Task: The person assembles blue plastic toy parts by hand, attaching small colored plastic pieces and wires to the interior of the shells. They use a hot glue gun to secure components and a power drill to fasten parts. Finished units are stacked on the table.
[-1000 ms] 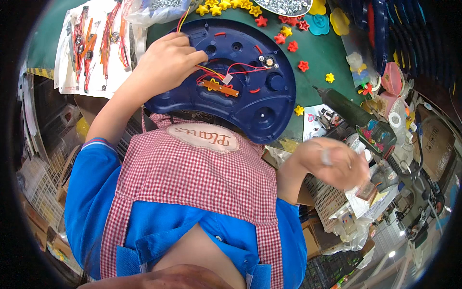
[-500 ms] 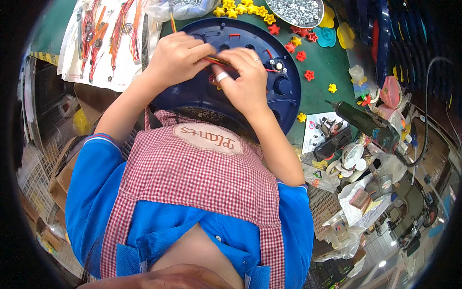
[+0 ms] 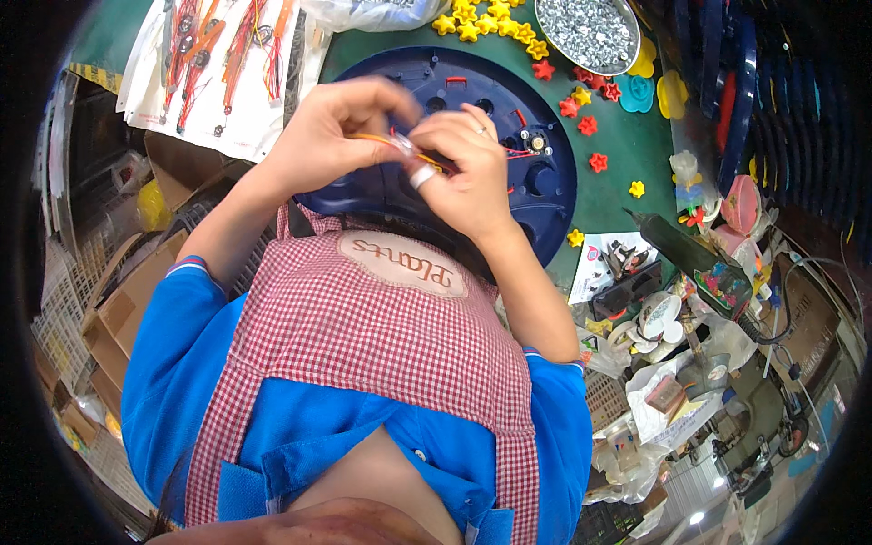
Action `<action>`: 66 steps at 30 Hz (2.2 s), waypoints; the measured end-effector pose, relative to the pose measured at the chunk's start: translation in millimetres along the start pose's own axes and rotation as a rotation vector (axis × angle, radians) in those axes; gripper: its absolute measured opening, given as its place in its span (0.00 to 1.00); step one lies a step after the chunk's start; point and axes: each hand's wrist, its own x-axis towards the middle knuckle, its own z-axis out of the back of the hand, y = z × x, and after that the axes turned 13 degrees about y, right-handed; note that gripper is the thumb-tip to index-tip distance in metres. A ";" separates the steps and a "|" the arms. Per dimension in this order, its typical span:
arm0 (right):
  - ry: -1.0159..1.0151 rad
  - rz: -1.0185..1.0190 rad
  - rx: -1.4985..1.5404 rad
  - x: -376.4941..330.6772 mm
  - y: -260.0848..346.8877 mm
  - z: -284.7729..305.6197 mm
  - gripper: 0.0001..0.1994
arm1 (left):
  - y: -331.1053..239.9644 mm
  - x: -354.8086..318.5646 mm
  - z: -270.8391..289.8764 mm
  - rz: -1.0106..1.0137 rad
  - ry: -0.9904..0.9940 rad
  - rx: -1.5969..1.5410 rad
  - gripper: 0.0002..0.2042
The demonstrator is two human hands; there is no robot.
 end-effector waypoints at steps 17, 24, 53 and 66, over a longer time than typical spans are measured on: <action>-0.143 0.331 -0.460 11.3 -24.8 46.2 0.17 | 32.3 48.6 -28.2 0.083 0.176 0.091 0.09; -0.047 -0.076 -0.008 17.9 -11.6 28.2 0.08 | 36.6 41.7 -18.5 -0.116 -0.106 0.832 0.09; 0.033 -0.169 -0.545 13.2 -25.8 46.6 0.06 | 43.4 31.2 -27.5 -0.095 -0.270 1.021 0.11; 0.106 -0.176 -0.498 23.3 -26.8 47.5 0.04 | 48.2 28.3 -31.2 -0.145 -0.299 1.027 0.10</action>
